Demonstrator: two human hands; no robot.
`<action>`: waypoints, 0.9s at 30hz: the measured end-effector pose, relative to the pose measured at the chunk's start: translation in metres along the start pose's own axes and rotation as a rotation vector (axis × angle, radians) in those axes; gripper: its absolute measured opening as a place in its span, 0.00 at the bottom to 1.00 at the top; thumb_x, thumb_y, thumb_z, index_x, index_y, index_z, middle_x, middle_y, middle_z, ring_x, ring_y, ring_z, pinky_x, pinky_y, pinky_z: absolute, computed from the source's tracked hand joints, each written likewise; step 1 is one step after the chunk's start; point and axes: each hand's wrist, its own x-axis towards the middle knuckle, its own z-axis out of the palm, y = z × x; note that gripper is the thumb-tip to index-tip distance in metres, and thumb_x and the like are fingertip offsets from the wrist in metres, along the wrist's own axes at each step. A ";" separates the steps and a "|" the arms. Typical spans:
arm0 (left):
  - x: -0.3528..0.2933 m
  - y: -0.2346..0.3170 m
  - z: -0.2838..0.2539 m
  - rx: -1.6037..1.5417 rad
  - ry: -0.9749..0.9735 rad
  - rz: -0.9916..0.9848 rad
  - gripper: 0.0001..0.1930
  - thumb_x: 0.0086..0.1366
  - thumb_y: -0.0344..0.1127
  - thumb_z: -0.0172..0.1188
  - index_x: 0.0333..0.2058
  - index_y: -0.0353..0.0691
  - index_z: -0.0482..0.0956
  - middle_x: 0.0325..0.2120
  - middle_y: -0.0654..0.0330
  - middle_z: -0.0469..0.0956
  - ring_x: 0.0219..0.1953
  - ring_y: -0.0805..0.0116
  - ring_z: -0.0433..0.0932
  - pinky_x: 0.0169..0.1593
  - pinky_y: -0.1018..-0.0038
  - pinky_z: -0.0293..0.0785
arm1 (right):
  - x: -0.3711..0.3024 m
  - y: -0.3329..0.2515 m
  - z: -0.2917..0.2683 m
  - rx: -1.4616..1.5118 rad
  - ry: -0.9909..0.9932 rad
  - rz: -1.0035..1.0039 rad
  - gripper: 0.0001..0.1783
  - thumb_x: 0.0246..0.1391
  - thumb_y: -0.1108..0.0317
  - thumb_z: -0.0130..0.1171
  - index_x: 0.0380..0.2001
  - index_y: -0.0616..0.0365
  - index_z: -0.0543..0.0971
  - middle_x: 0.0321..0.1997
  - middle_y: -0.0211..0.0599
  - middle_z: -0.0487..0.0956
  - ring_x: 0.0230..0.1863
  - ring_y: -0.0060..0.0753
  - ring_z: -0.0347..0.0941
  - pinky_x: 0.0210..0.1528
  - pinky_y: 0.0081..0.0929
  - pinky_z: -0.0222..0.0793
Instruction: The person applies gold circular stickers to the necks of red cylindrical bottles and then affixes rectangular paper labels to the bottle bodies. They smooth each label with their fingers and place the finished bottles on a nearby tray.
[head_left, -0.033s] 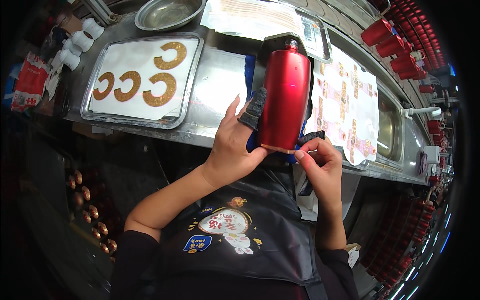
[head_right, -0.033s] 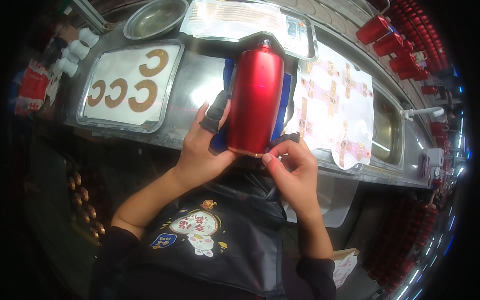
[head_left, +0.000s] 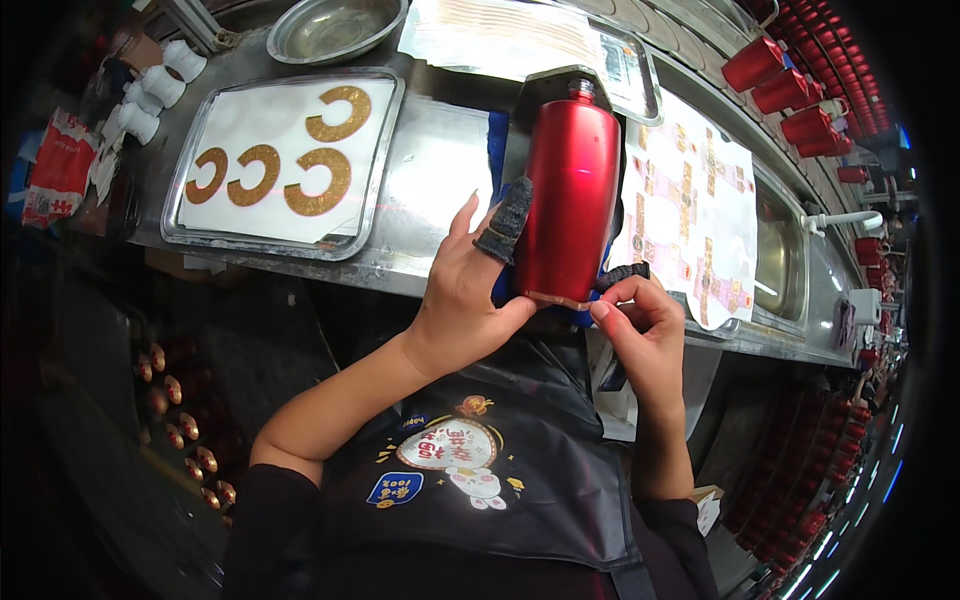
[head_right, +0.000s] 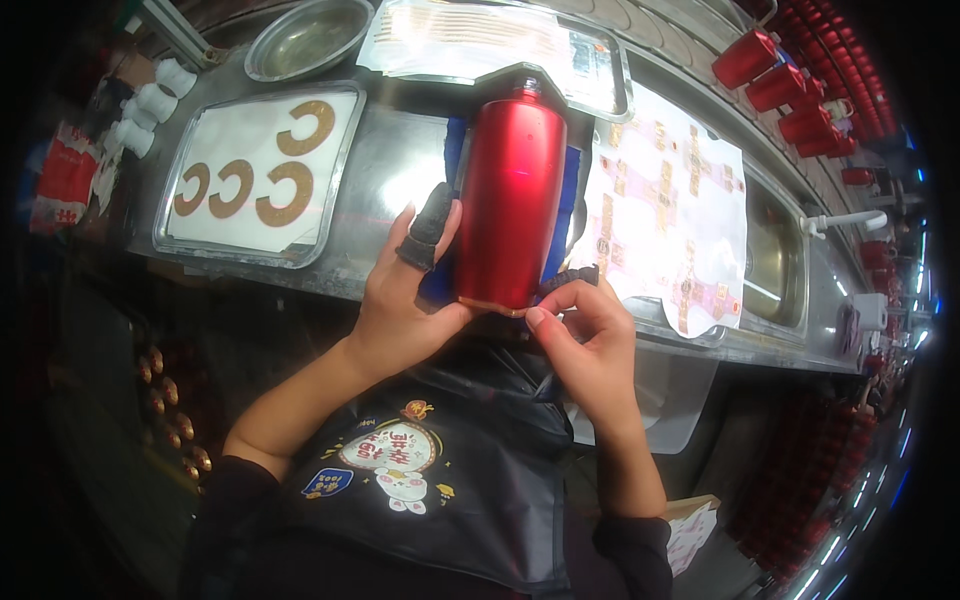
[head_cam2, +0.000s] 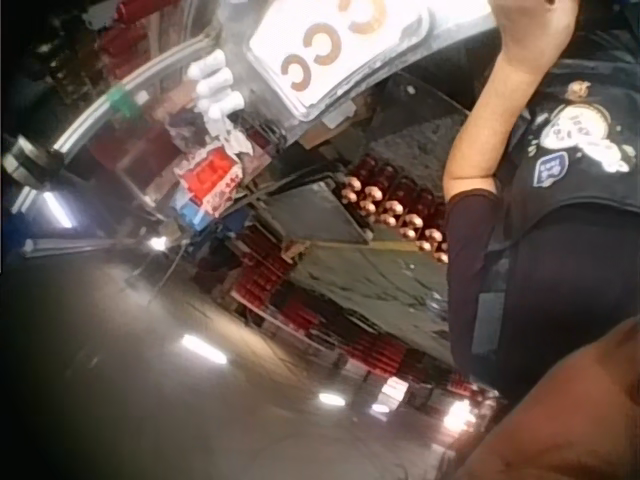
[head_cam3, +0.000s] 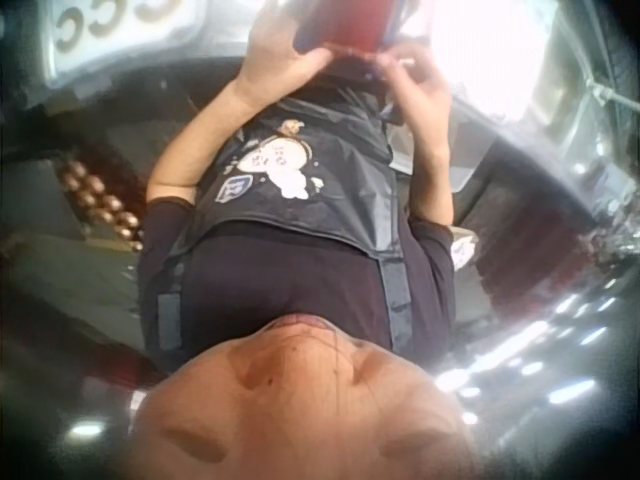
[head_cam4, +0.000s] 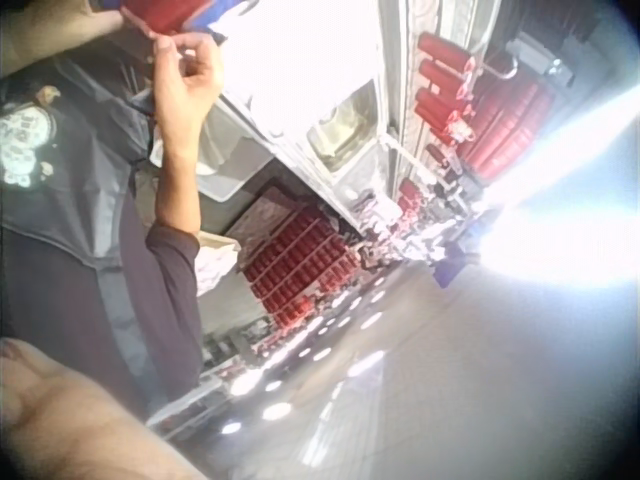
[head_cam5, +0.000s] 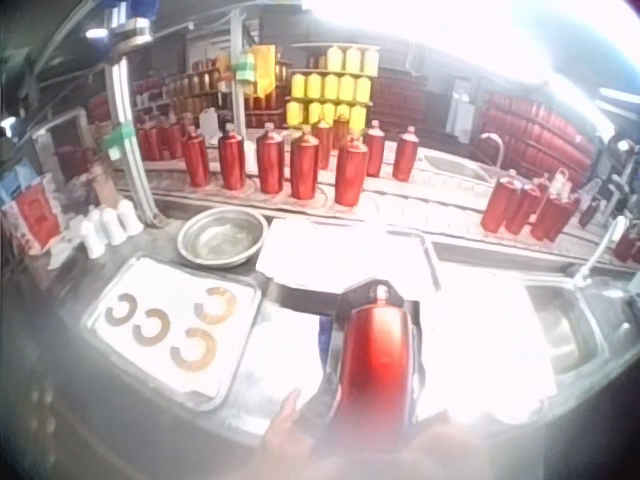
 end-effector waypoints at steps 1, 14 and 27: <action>-0.001 0.001 -0.002 -0.043 -0.022 -0.034 0.53 0.49 0.31 0.78 0.72 0.39 0.57 0.69 0.44 0.62 0.71 0.47 0.62 0.71 0.62 0.58 | 0.000 0.002 -0.002 0.010 -0.008 0.025 0.05 0.57 0.75 0.64 0.29 0.60 0.77 0.24 0.17 0.72 0.22 0.04 0.63 0.24 0.10 0.51; 0.006 -0.006 0.011 -0.580 0.027 -0.285 0.47 0.60 0.35 0.72 0.70 0.26 0.52 0.70 0.40 0.59 0.71 0.57 0.61 0.71 0.65 0.58 | 0.010 -0.004 -0.010 0.236 -0.048 0.120 0.05 0.57 0.74 0.62 0.29 0.60 0.76 0.21 0.21 0.73 0.20 0.08 0.64 0.21 0.11 0.55; 0.012 -0.019 -0.002 -0.918 -0.017 -0.416 0.41 0.68 0.28 0.62 0.72 0.30 0.47 0.73 0.45 0.55 0.75 0.60 0.53 0.74 0.66 0.48 | 0.019 -0.005 -0.003 0.165 -0.043 0.140 0.05 0.57 0.76 0.64 0.28 0.62 0.77 0.30 0.23 0.74 0.29 0.09 0.70 0.31 0.12 0.61</action>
